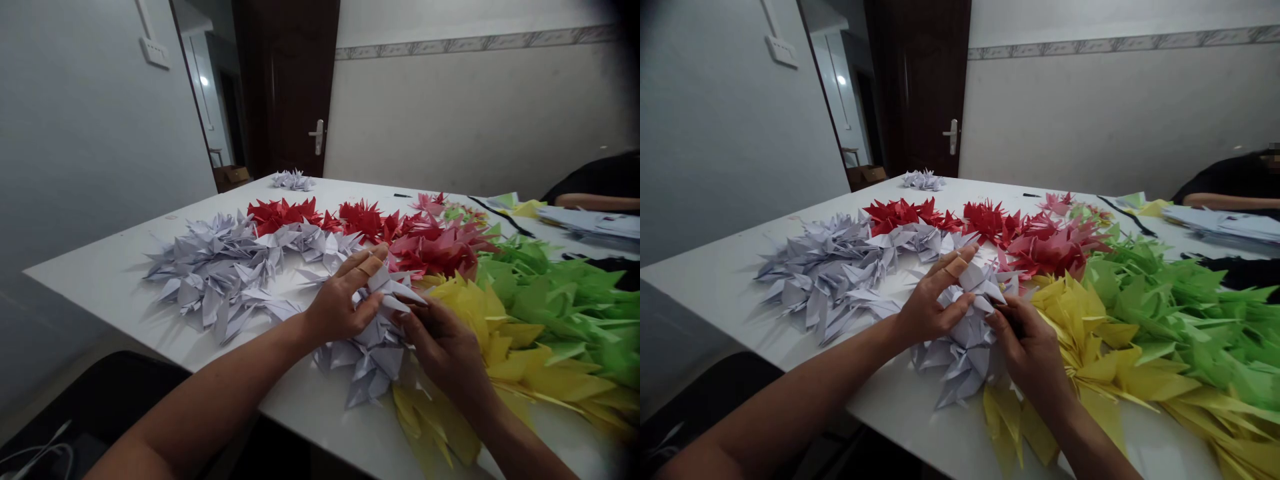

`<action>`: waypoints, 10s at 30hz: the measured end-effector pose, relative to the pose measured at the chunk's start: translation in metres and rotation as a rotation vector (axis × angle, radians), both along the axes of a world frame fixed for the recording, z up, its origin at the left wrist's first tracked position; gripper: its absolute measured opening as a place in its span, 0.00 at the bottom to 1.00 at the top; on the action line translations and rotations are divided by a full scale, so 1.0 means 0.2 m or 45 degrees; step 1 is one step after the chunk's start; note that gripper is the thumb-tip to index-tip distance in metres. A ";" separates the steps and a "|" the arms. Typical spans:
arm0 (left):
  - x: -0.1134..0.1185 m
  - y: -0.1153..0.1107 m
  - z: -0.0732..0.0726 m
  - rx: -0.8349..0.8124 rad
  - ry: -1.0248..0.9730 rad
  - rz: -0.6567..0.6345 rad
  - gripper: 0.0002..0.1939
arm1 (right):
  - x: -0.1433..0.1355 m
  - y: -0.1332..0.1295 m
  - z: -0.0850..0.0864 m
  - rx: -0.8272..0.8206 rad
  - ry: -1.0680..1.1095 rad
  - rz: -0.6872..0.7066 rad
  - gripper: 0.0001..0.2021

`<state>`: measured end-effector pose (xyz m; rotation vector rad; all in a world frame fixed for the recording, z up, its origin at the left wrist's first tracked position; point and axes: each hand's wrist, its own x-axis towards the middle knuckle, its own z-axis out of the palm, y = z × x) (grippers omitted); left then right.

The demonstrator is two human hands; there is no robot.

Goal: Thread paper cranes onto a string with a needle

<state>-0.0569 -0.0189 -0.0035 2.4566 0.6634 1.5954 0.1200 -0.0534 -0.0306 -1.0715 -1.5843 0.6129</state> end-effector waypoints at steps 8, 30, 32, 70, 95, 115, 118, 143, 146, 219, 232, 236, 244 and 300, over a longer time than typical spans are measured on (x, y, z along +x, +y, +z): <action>0.00 0.00 0.00 0.021 0.016 -0.043 0.36 | 0.02 0.00 0.00 0.052 -0.153 -0.051 0.13; 0.05 0.02 0.03 -1.283 -0.904 -0.547 0.26 | -0.01 -0.01 0.02 0.008 -0.016 -0.042 0.14; 0.06 0.01 0.02 -1.279 -0.883 -0.563 0.24 | -0.01 -0.01 0.02 0.005 -0.023 -0.044 0.14; -0.41 0.25 0.05 -0.876 0.769 1.496 0.15 | 0.01 0.00 -0.04 0.083 -0.221 -0.043 0.16; -0.41 0.29 0.06 -0.812 0.396 1.206 0.26 | 0.01 0.00 -0.04 0.051 -0.239 -0.014 0.16; -0.03 0.08 0.06 -1.352 -0.701 -0.309 0.20 | -0.01 -0.03 0.00 0.217 -0.255 -0.074 0.12; 0.00 0.06 0.06 -1.402 -0.713 -0.431 0.21 | -0.01 -0.03 0.01 0.218 -0.246 -0.061 0.12; 0.01 0.06 0.05 -1.579 -0.946 -0.527 0.18 | -0.02 -0.03 0.02 0.048 -0.027 -0.004 0.14; 0.00 0.04 0.06 -1.661 -0.894 -0.626 0.16 | -0.02 -0.02 0.01 0.034 -0.036 0.002 0.14; 0.01 0.00 0.00 -0.216 -0.133 0.060 0.09 | -0.01 -0.02 0.04 0.208 -0.295 -0.040 0.11; 0.04 -0.02 -0.01 -0.457 -0.351 -0.074 0.04 | 0.00 -0.02 0.03 0.178 -0.231 -0.067 0.10; 0.06 0.01 0.02 -0.896 -0.883 -0.175 0.09 | 0.00 -0.02 0.02 0.157 -0.117 -0.063 0.12; 0.06 0.03 0.05 -1.380 -1.201 -0.386 0.19 | 0.00 -0.01 0.01 0.142 -0.148 -0.059 0.12; -0.35 0.35 -0.09 -0.966 0.176 0.562 0.10 | 0.02 0.00 -0.02 0.165 -0.266 -0.012 0.13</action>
